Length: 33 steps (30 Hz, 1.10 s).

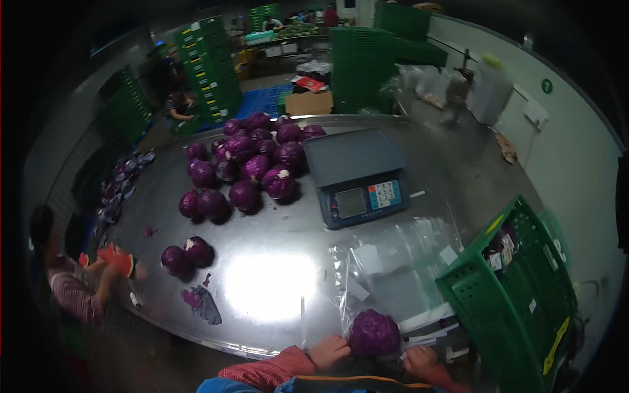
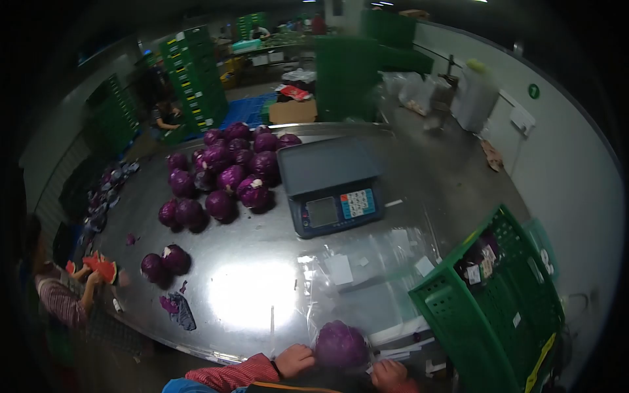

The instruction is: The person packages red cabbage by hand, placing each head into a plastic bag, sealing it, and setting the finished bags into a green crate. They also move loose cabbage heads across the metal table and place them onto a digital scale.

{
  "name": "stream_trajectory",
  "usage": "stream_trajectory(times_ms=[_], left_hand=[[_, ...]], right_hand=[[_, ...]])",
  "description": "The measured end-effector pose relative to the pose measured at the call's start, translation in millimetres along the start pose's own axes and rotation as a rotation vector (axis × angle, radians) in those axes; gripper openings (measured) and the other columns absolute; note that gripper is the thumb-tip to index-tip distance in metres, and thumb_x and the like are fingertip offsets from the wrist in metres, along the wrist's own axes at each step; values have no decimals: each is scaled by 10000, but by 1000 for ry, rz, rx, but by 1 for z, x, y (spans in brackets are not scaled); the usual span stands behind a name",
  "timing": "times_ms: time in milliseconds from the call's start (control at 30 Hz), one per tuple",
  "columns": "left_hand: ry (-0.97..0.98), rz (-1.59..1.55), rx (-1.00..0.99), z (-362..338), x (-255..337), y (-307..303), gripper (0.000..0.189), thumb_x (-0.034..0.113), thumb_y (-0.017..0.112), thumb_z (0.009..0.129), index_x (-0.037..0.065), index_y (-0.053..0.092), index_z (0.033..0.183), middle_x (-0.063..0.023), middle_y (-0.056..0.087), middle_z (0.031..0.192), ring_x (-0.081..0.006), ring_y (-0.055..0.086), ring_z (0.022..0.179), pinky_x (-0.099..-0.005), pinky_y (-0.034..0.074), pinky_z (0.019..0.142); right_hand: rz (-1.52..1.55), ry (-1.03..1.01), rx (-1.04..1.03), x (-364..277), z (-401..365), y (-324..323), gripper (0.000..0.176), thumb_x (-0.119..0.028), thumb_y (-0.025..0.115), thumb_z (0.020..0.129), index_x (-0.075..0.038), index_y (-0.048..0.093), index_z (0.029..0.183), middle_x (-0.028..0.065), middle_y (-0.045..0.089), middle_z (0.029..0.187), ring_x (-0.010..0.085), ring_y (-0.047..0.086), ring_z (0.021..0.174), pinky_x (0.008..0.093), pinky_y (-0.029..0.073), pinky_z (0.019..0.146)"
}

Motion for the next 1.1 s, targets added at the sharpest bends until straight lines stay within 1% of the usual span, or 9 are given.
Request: stream_trajectory(times_ms=[100, 233, 400, 500, 600, 700, 800, 1000, 1100], left_hand=[[-63, -65, -13, 6, -6, 1, 180, 142, 624, 751, 72, 527, 885, -101, 512, 856, -298, 526, 819, -393, 432, 718], [-140, -167, 76, 19, -14, 0, 161, 124, 634, 783, 50, 523, 873, -115, 509, 846, -316, 526, 815, -410, 439, 708], [-541, -282, 334, 40, -28, -20, 88, 74, 573, 854, 17, 507, 848, -139, 522, 754, -276, 550, 691, -357, 444, 626], [-532, -263, 537, 59, -39, -53, 78, 59, 506, 901, 2, 493, 849, -119, 537, 696, -217, 541, 599, -324, 442, 577], [-591, -474, 669, 72, -46, -105, 118, 89, 472, 940, 19, 488, 847, -27, 528, 651, -73, 481, 576, -229, 405, 524], [-608, -690, 688, 77, -48, -144, 118, 91, 490, 937, 28, 495, 838, -16, 503, 671, -67, 465, 576, -224, 396, 528], [-544, -450, 654, 75, -31, -173, 114, 110, 502, 926, 18, 514, 859, -49, 497, 675, -99, 489, 617, -263, 414, 567], [-455, -195, 537, 81, 5, -160, 152, 187, 540, 897, 40, 504, 903, -169, 544, 738, -354, 555, 673, -369, 460, 623], [-562, -389, 389, 62, 18, -109, 172, 194, 568, 885, 40, 500, 924, -155, 528, 727, -313, 560, 664, -350, 460, 625]], right_hand=[[-97, 183, 339, -10, 21, -18, 221, -173, 643, 687, -47, 527, 827, 85, 541, 711, 345, 567, 719, 444, 460, 606], [60, 403, 205, 10, 30, 6, 212, -151, 621, 703, -51, 524, 862, 124, 587, 802, 352, 582, 811, 458, 460, 638], [118, 507, 133, 21, 57, 15, 96, -119, 580, 745, -56, 538, 805, 161, 614, 776, 391, 580, 733, 462, 450, 614], [290, 498, 102, 2, 97, -26, 71, -89, 527, 813, -37, 559, 777, 112, 576, 654, 305, 564, 587, 401, 434, 555], [1119, 691, 227, -16, 130, -61, 169, -90, 470, 890, -1, 580, 797, 24, 534, 630, 148, 502, 573, 321, 398, 526], [1181, 513, 89, -44, 157, -57, 218, -108, 440, 931, 8, 602, 844, -41, 474, 629, 63, 415, 604, 246, 350, 516], [1135, 474, 11, -63, 156, -55, 208, -84, 437, 922, 9, 572, 793, -33, 467, 617, 50, 401, 586, 232, 330, 513], [1121, 393, -118, -80, 106, -20, 145, -72, 494, 876, 20, 573, 797, -14, 477, 626, 47, 409, 608, 243, 335, 521], [1032, 370, -100, -69, 77, 1, 150, -85, 507, 878, 30, 582, 817, 6, 494, 636, 63, 428, 616, 260, 355, 530]])
Point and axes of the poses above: each hand's wrist, its own z-axis towards the middle knuckle, its own y-axis out of the palm, x = y × z, the point moved 5 cm from there along z, towards the middle knuckle
